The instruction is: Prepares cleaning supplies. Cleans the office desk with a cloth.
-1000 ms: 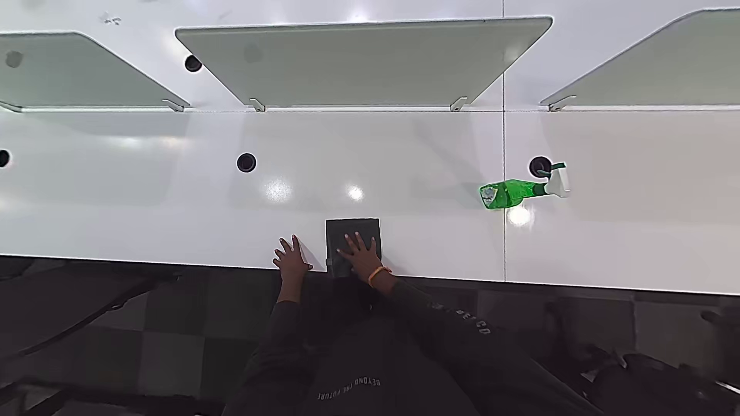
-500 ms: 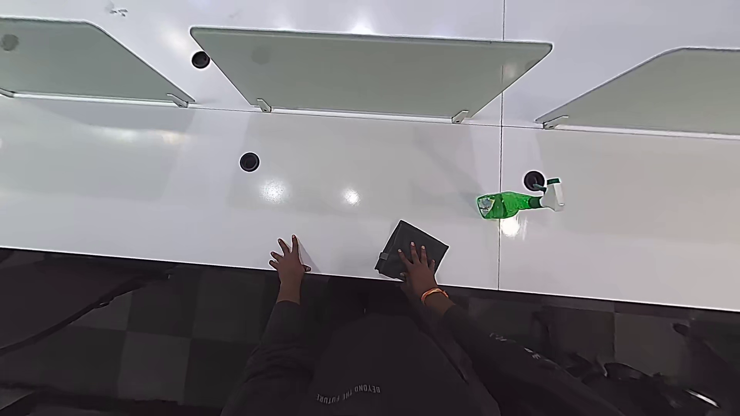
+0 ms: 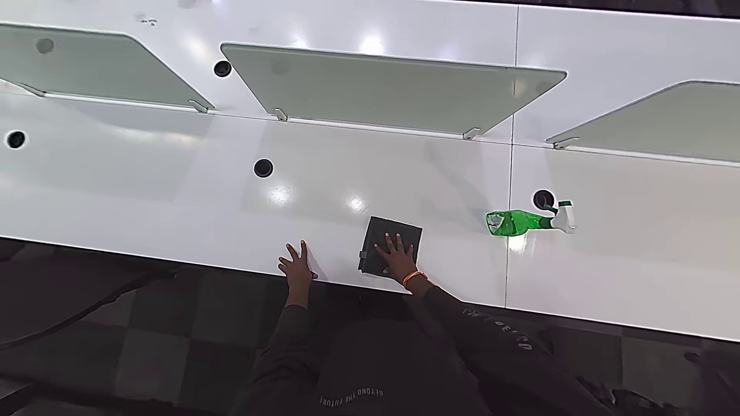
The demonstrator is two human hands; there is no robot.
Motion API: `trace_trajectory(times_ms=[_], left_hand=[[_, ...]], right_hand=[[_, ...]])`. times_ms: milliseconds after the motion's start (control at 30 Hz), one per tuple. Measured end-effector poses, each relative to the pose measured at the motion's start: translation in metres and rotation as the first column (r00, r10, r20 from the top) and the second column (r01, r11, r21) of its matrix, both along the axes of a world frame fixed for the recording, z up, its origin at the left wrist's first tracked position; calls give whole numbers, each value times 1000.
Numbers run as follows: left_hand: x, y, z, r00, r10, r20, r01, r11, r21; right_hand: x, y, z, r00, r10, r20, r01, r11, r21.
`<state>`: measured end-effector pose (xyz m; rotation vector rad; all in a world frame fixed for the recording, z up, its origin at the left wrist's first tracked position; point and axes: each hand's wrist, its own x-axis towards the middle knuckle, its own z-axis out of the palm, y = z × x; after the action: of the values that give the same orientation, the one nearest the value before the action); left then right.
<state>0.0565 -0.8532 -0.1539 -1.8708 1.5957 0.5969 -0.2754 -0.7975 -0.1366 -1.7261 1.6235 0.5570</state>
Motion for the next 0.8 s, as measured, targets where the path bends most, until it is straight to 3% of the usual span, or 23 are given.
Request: trace_trajectory(times_ms=[300, 433, 667, 800], left_hand=[[3, -6, 1, 999, -4, -33, 5, 1000, 22], [2, -31, 10, 993, 52, -102, -50, 998, 24], [27, -168, 15, 982, 12, -190, -36, 992, -125], [36, -244, 11, 986, -53, -159, 36, 993, -108]], right_hand=[[49, -78, -1, 1000, 12, 15, -12, 1000, -7], [74, -123, -2, 999, -36, 21, 37, 999, -30], [109, -185, -2, 989, -146, -18, 146, 989, -20], [126, -214, -3, 969, -245, -27, 244, 969, -35]])
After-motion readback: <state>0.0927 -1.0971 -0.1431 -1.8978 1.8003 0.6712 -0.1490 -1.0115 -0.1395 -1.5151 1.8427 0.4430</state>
